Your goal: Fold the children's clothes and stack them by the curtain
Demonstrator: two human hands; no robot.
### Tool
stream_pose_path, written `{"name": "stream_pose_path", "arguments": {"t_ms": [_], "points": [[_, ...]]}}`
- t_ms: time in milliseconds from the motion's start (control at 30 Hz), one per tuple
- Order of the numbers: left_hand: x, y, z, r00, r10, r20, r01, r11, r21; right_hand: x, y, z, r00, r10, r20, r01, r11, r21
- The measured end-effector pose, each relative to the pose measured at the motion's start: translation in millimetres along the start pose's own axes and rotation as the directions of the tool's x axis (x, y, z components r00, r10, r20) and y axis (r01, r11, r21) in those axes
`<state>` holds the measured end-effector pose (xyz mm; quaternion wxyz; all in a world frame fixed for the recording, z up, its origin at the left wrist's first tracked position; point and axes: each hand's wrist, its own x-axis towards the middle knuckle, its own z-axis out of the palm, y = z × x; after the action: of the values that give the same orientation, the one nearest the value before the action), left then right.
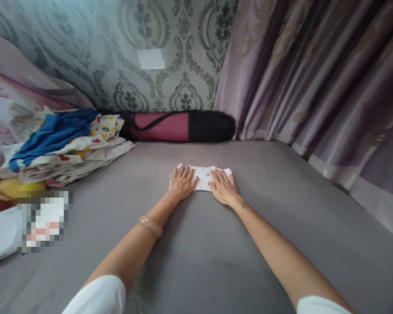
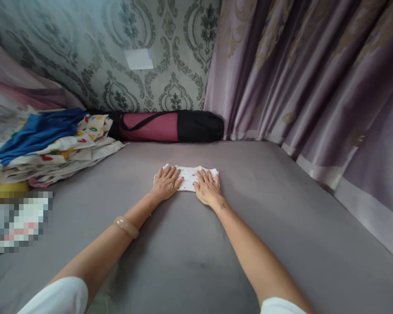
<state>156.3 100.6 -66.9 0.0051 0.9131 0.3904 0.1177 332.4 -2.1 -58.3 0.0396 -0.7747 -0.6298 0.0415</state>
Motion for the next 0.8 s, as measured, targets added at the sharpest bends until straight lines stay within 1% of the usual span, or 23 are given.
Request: {"name": "stream_pose_path", "arguments": {"t_ms": [67, 133, 233, 333, 433, 467, 533, 600, 667, 733, 800], "points": [[-2.7, -14.2, -1.3, 0.998, 0.053, 0.028, -0.052, 0.999, -0.009, -0.2, -0.3, -0.8, 1.0, 0.004, 0.005, -0.004, 1.0, 0.003], [-4.1, -28.5, -3.7, 0.991, 0.097, 0.094, -0.093, 0.995, -0.046, -0.5, -1.0, -1.8, 1.0, 0.005, 0.006, -0.005, 1.0, 0.003], [-5.7, -46.1, -7.6, 0.978, 0.132, 0.164, -0.118, 0.989, -0.094, -0.9, -1.9, -2.5, 1.0, 0.005, 0.014, -0.005, 1.0, -0.001], [-9.2, -57.9, -11.1, 0.976, 0.139, 0.166, -0.121, 0.987, -0.11, -0.7, -0.9, -2.5, 1.0, 0.005, 0.023, -0.005, 1.0, -0.001], [-13.9, -62.2, -16.0, 0.979, 0.113, 0.171, -0.096, 0.99, -0.102, 0.2, 0.6, -4.8, 0.998, 0.014, 0.053, -0.014, 1.0, 0.005], [-14.9, -60.5, -18.2, 0.982, 0.097, 0.162, -0.084, 0.993, -0.084, 0.9, 0.0, -6.6, 0.997, 0.019, 0.072, -0.02, 1.0, 0.014], [-14.9, -50.5, -22.6, 0.993, 0.06, 0.103, -0.056, 0.998, -0.032, 3.1, -4.8, -11.5, 0.996, 0.027, 0.081, -0.029, 0.999, 0.033], [-11.2, -32.1, -25.9, 0.999, 0.04, 0.01, -0.04, 0.999, 0.005, 6.8, -15.4, -16.1, 1.0, 0.011, 0.012, -0.012, 0.999, 0.041], [-4.0, -9.8, -26.5, 0.997, 0.046, -0.06, -0.046, 0.999, 0.002, 11.9, -30.0, -17.6, 0.995, -0.039, -0.087, 0.043, 0.998, 0.041], [4.3, 9.0, -23.3, 0.996, 0.057, -0.073, -0.059, 0.998, -0.019, 17.6, -43.8, -14.4, 0.989, -0.086, -0.12, 0.093, 0.994, 0.052], [11.0, 18.6, -16.6, 0.998, 0.046, -0.051, -0.048, 0.998, -0.045, 22.2, -52.5, -8.0, 0.991, -0.093, -0.092, 0.1, 0.992, 0.076]]}}
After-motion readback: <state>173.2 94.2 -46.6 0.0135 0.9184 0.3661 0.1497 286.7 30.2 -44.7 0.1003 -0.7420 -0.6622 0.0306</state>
